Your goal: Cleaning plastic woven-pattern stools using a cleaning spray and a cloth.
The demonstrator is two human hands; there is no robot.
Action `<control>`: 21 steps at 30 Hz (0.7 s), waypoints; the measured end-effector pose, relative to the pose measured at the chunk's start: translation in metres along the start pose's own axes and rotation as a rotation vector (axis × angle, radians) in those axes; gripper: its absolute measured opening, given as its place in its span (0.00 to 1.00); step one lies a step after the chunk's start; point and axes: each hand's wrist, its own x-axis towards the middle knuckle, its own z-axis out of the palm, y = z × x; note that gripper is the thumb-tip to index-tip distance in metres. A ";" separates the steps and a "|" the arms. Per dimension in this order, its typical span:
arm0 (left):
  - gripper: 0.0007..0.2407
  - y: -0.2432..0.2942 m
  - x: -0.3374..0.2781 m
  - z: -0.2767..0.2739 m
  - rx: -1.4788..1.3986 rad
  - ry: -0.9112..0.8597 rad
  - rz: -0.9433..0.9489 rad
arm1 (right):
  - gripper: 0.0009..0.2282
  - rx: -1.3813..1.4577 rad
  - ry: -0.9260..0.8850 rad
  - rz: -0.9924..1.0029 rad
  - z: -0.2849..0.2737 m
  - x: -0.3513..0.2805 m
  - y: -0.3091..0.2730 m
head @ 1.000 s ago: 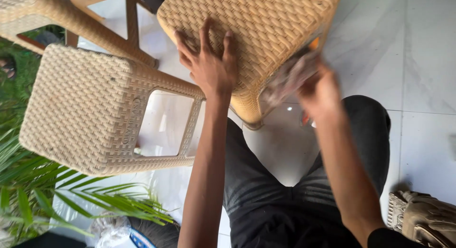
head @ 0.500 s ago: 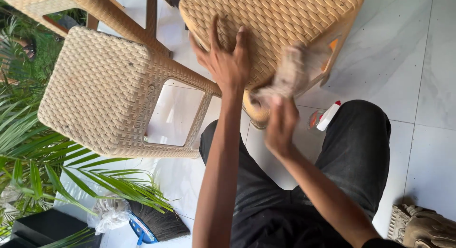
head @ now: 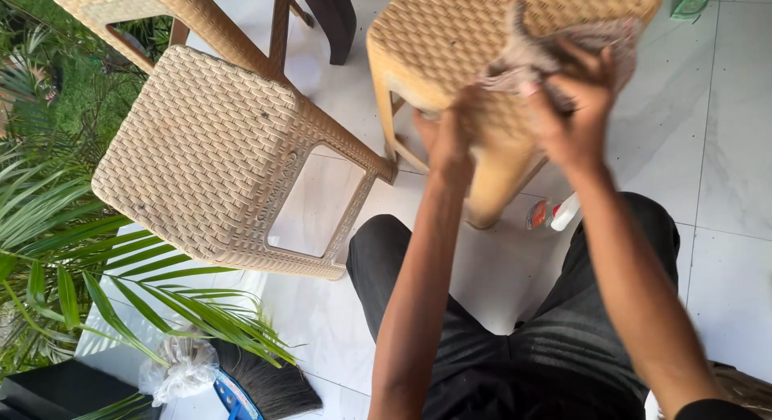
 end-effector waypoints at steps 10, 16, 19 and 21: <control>0.41 -0.027 -0.098 0.027 -0.383 -0.329 -0.464 | 0.06 0.259 -0.181 0.121 -0.097 0.052 0.053; 0.36 -0.033 -0.168 0.023 -0.543 -0.174 -0.371 | 0.09 0.080 -0.333 0.016 -0.096 0.051 0.060; 0.34 -0.023 -0.190 0.013 -0.573 -0.075 -0.275 | 0.09 0.123 -0.388 -0.008 -0.078 0.062 0.024; 0.35 -0.020 -0.196 0.002 -0.561 -0.059 -0.224 | 0.09 0.081 -0.428 0.018 -0.070 0.066 0.013</control>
